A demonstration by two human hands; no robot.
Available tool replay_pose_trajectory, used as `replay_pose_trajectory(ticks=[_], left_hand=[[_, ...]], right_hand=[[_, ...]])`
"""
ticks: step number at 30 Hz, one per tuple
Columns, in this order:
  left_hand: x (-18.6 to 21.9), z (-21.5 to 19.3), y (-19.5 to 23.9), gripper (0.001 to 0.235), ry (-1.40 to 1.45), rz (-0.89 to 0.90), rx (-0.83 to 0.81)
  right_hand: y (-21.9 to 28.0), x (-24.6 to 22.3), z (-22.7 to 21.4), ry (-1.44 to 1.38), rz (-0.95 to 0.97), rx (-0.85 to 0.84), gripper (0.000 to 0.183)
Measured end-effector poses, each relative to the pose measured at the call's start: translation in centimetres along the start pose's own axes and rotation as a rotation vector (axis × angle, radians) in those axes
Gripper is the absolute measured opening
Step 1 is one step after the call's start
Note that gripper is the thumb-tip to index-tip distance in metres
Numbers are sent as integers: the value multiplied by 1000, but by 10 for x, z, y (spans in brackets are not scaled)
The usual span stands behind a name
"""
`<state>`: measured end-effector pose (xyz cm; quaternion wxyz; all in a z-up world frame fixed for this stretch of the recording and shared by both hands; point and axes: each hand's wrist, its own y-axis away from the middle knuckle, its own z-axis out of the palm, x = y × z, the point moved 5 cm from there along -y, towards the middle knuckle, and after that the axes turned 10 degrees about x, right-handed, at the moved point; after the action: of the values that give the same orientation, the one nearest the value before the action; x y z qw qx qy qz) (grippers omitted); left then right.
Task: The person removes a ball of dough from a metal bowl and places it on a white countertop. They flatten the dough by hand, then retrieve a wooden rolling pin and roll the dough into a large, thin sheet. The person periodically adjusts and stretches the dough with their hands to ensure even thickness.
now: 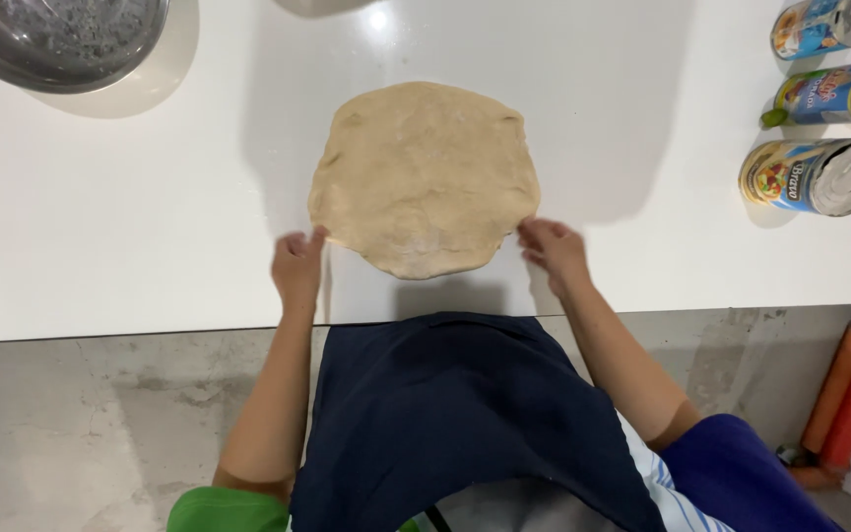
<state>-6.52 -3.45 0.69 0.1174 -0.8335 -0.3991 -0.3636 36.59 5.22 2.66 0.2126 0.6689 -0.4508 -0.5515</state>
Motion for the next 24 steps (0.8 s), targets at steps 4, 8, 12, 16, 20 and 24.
replay_pose_trajectory(ticks=[4,8,12,16,20,24], left_hand=[[-13,44,40,47,232,-481,-190],[9,70,56,49,502,-786,-377],[37,63,67,45,390,-589,-402],[51,55,75,53,74,-244,-390],[52,47,63,48,469,-353,-434],[39,25,48,41,1004,-779,-623]], right_hand=[[-21,41,30,-10,62,-108,31],[-23,48,60,-44,-21,-182,34],[26,15,67,197,-321,-176,42],[36,7,64,273,-463,-179,51],[25,9,53,158,-348,-240,53],[10,11,24,-13,-97,-345,49]])
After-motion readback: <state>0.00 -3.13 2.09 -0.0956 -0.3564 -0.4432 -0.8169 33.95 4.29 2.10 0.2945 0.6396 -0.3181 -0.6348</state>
